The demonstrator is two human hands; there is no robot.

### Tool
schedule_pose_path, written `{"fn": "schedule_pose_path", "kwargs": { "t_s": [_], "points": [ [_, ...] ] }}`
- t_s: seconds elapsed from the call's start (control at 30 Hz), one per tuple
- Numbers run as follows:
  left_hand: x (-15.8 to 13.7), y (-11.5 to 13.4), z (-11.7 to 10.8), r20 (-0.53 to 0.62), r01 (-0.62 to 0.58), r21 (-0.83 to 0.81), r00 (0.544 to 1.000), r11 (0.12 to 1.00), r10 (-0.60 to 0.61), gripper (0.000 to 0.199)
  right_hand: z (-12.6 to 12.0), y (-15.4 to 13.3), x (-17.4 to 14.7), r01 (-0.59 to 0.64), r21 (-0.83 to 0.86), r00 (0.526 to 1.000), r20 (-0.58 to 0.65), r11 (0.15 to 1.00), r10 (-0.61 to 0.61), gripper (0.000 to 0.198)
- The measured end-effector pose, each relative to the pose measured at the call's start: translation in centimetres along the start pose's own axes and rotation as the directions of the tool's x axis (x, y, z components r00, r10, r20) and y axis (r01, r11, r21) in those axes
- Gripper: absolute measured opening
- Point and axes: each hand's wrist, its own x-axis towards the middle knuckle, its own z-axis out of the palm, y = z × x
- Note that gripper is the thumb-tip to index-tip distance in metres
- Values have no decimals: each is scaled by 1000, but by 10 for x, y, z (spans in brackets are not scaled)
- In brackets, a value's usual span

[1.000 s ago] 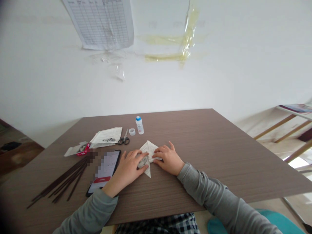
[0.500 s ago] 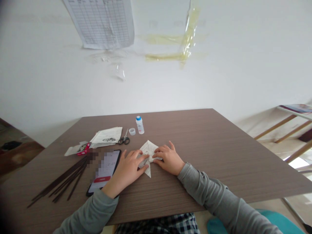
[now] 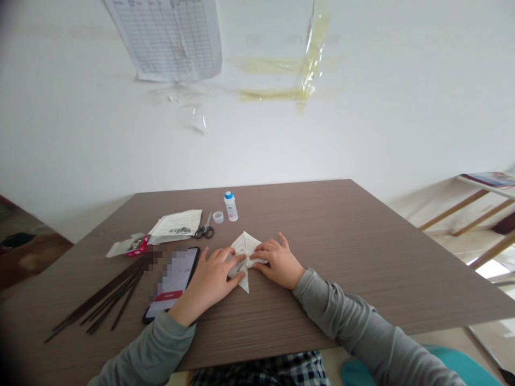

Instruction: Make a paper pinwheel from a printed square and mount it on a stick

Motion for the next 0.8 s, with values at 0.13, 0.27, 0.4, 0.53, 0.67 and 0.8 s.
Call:
{"fn": "schedule_pose_path", "kwargs": {
  "t_s": [0.13,0.27,0.4,0.53,0.67,0.8],
  "points": [
    [0,2,-1,10,7,8,1000,1000,-7,46,-3,-3,1,-20,-6,999,26,1000,20,26],
    [1,3,-4,17,26,17,1000,1000,-26,50,-3,-3,1,-24,-5,999,29,1000,24,27],
    [1,4,-6,13,50,6,999,999,-50,56,-1,-3,2,-6,-6,1000,14,1000,6,24],
    [0,4,-6,28,30,17,999,999,-30,48,-2,-4,2,-22,-14,1000,20,1000,23,25],
    [0,3,-5,23,26,17,999,1000,-26,44,-2,-3,0,-8,-27,1000,-5,1000,7,26],
    [0,3,-5,19,26,5,999,1000,-27,44,0,0,0,0,3,1000,10,1000,0,26]
  ]
}}
